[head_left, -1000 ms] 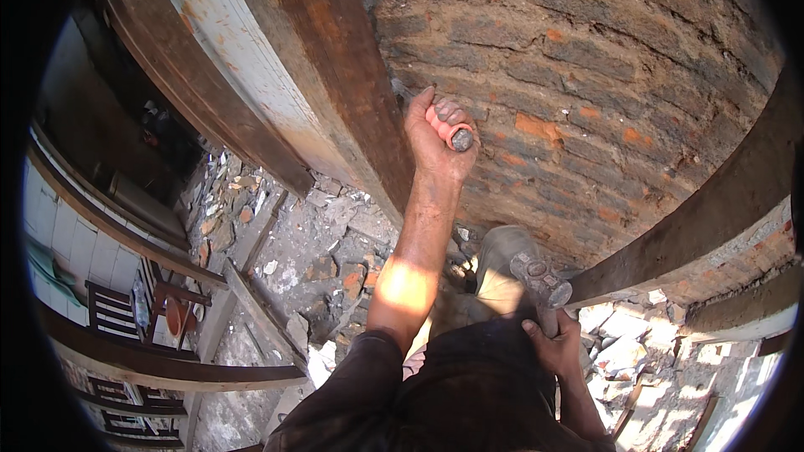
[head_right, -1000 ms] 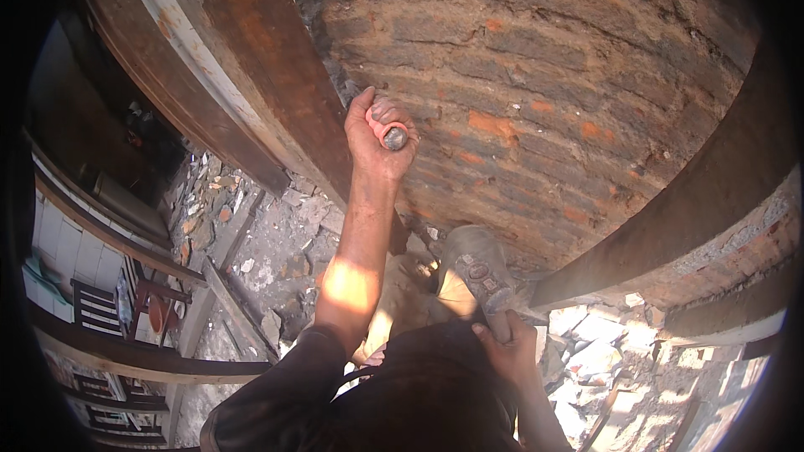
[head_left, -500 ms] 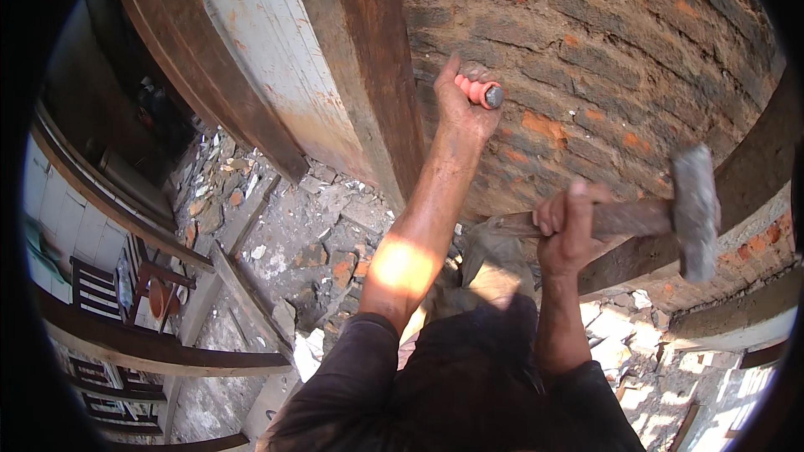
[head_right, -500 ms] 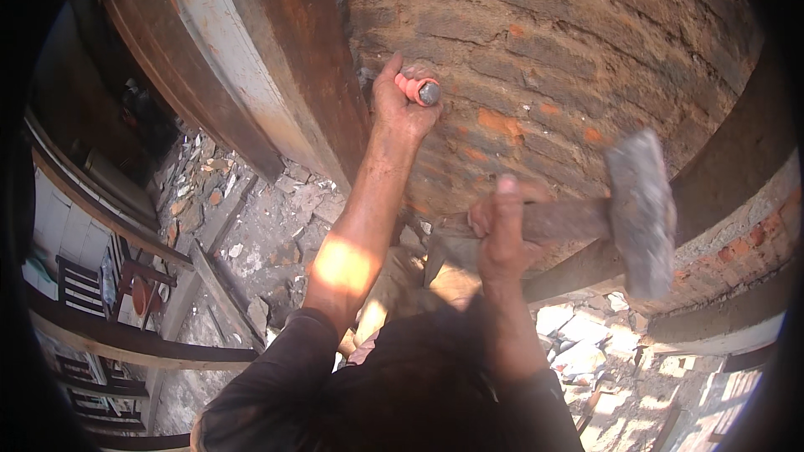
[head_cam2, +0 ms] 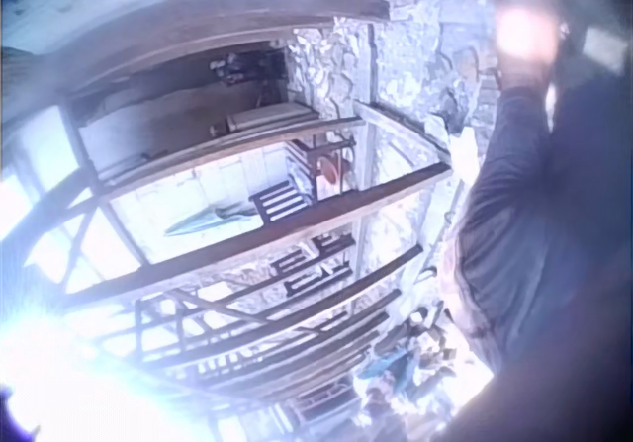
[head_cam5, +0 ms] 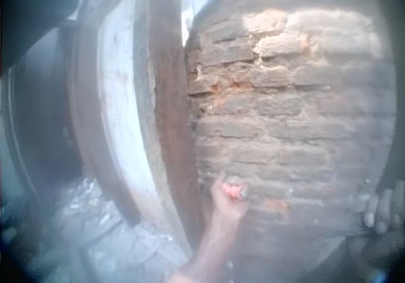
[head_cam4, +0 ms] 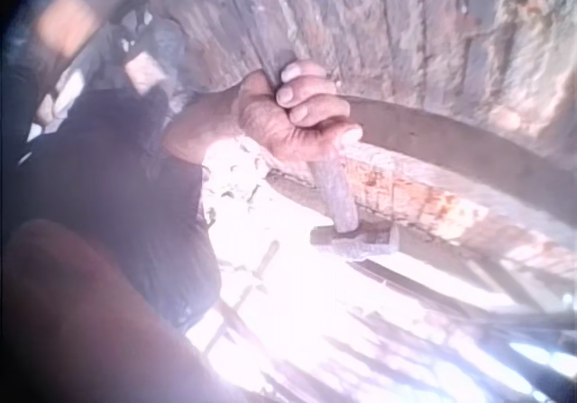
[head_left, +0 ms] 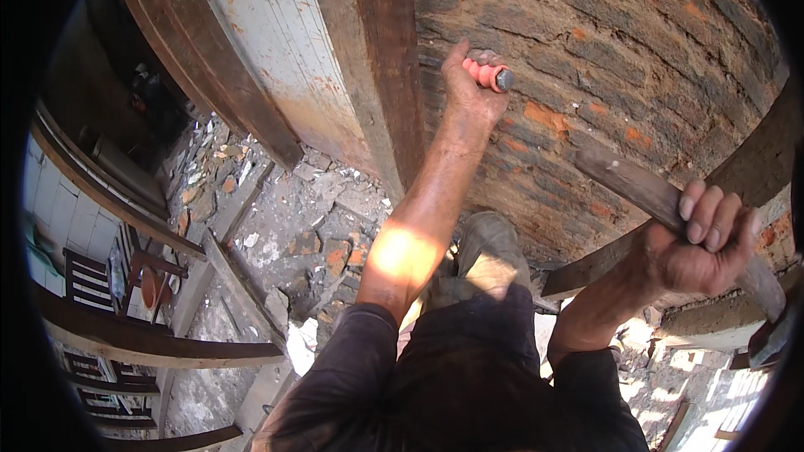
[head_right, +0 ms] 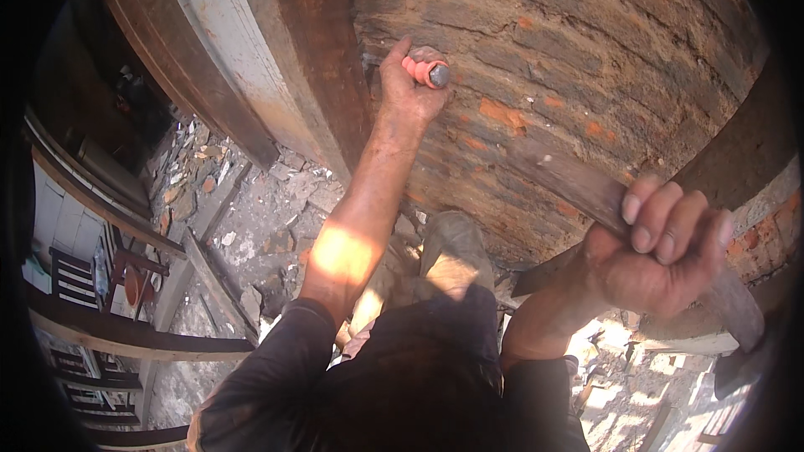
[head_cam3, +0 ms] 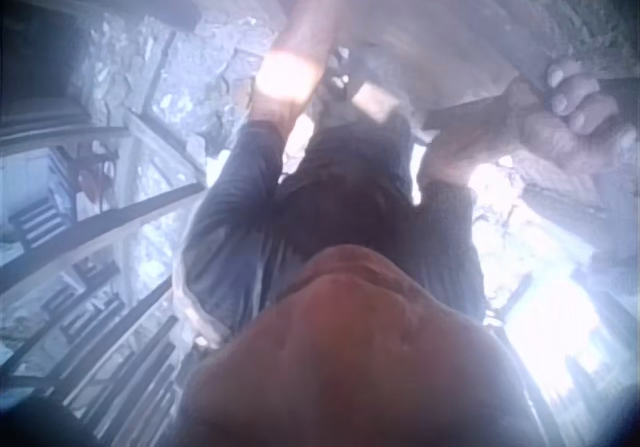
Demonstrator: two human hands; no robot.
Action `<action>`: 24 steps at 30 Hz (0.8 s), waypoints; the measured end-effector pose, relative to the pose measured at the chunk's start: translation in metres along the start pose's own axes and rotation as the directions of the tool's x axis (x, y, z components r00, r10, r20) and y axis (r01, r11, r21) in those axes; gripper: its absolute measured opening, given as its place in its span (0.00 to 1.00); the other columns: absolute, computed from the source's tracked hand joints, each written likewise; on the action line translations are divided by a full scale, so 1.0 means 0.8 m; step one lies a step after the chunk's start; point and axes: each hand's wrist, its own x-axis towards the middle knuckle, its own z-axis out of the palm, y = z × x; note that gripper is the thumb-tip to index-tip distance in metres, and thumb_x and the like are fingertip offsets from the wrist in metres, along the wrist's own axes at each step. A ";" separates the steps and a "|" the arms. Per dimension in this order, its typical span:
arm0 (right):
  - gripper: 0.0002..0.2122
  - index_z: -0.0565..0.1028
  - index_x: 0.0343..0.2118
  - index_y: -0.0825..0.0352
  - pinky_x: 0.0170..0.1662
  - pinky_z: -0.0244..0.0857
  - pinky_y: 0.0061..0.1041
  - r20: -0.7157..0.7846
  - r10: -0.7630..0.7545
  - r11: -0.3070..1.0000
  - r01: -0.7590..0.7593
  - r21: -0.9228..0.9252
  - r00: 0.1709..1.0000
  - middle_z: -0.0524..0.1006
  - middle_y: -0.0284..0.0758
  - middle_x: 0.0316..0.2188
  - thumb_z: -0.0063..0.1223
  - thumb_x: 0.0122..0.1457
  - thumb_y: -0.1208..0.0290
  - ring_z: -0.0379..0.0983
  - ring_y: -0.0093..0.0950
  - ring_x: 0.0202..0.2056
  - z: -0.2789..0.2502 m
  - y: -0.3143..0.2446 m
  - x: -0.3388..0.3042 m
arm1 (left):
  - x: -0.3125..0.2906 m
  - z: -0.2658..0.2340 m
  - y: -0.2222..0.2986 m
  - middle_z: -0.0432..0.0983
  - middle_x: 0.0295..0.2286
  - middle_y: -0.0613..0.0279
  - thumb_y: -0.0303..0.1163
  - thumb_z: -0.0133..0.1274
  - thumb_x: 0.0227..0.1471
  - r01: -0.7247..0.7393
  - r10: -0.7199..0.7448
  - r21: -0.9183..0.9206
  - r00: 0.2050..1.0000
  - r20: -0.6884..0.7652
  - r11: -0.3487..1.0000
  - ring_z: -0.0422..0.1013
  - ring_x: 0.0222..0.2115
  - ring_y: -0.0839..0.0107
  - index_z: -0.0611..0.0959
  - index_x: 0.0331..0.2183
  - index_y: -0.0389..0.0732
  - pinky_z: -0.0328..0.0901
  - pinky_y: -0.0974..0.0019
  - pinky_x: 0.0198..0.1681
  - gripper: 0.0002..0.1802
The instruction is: The person uses a hammer and chisel to remove bricks from an interior wall, occasionally clearing debris from the workspace.
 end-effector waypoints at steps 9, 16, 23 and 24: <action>0.09 0.67 0.25 0.66 0.14 0.53 0.20 -0.145 0.840 0.457 -0.825 -0.331 0.523 0.62 0.27 0.11 0.57 0.56 0.74 0.57 0.17 0.11 -0.056 0.072 -0.131 | -0.012 0.016 0.043 0.65 0.15 0.71 0.35 0.46 0.63 -0.042 0.042 0.011 0.999 -0.005 0.999 0.66 0.16 0.77 0.67 0.24 0.44 0.67 0.73 0.22 0.15; 0.14 0.59 0.20 0.60 0.13 0.52 0.21 0.033 0.016 0.999 -0.015 -0.044 0.999 0.56 0.25 0.09 0.43 0.64 0.71 0.53 0.17 0.09 -0.011 -0.018 -0.006 | 0.002 -0.015 0.015 0.64 0.16 0.71 0.35 0.47 0.61 -0.062 0.055 0.063 0.993 0.102 0.996 0.66 0.16 0.75 0.67 0.24 0.44 0.67 0.72 0.22 0.14; 0.08 0.69 0.26 0.66 0.15 0.53 0.20 -0.093 0.938 0.285 -0.894 -0.345 0.335 0.64 0.26 0.13 0.58 0.56 0.74 0.58 0.16 0.12 -0.078 0.127 -0.157 | 0.007 0.005 0.015 0.63 0.17 0.71 0.33 0.47 0.60 -0.075 0.071 0.096 0.997 0.041 0.993 0.64 0.17 0.76 0.66 0.23 0.45 0.66 0.72 0.23 0.14; 0.08 0.69 0.26 0.66 0.14 0.52 0.20 -0.111 0.960 0.206 -0.919 -0.338 0.256 0.64 0.26 0.13 0.58 0.56 0.75 0.58 0.16 0.11 -0.080 0.112 -0.169 | 0.005 0.009 0.009 0.61 0.16 0.72 0.34 0.46 0.61 -0.094 0.096 0.139 0.995 -0.011 0.986 0.62 0.16 0.76 0.66 0.22 0.46 0.65 0.72 0.22 0.15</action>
